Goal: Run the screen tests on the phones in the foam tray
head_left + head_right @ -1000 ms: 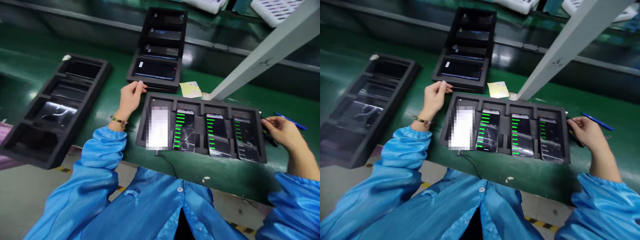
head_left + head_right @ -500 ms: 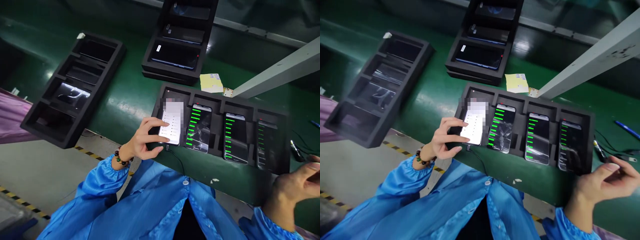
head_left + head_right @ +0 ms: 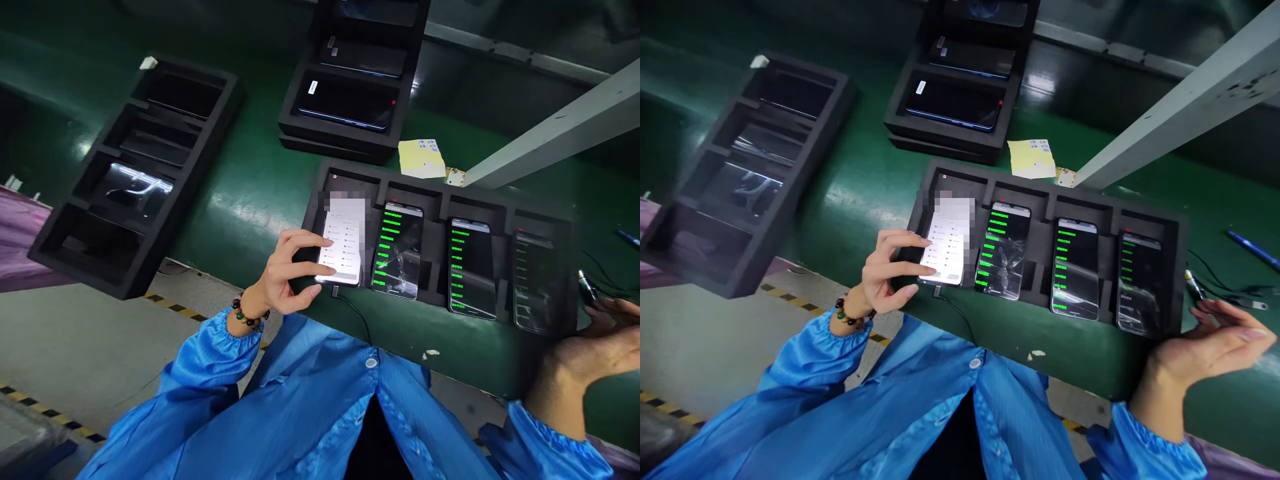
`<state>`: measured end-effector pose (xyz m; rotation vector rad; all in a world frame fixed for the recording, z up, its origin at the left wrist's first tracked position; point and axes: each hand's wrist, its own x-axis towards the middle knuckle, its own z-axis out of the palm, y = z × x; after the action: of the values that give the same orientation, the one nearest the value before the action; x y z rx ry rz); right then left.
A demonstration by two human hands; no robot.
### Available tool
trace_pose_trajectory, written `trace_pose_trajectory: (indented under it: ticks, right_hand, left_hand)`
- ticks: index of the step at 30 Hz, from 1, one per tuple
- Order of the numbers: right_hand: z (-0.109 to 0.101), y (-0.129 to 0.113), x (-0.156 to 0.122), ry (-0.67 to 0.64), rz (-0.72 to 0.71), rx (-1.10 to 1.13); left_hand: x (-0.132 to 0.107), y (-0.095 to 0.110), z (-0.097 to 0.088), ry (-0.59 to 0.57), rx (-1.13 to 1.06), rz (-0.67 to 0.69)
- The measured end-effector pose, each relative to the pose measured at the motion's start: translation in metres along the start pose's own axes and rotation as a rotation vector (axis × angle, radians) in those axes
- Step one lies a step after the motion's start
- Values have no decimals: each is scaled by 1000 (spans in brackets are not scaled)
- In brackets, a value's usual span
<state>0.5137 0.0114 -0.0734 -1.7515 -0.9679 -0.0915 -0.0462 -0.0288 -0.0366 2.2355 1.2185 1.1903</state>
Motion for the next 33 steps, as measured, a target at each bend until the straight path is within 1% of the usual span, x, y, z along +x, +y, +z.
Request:
trace_pose_trajectory:
  ticks: [2,4,7,13,16,18,22,24,27,33]
  right_hand:
    - [-1,4,1,-19,-25,121]
    - [-1,6,1,-43,-29,184]
    - [-2,6,1,-53,-12,199]
    - [0,4,1,-61,5,161]
    - [1,1,0,-59,8,150]
    - [1,-2,-1,-62,9,155]
    - [2,-5,-3,-61,10,178]
    - [2,-4,-3,-61,7,193]
    - [1,-3,-3,-61,10,209]
    - [0,-5,-2,-70,23,203]
  left_hand:
    - [1,-1,1,21,0,68]
    - [2,-2,2,23,-2,104]
    - [3,-1,3,27,13,90]
    - [2,-1,3,26,20,78]
    - [2,-1,3,44,54,35]
    - [2,-1,4,38,88,-24]
    - [5,-1,7,-43,138,-152]
    - [6,-2,9,-76,152,-189]
    - [7,-3,10,-87,153,-210]
    - [7,-3,9,-87,149,-169]
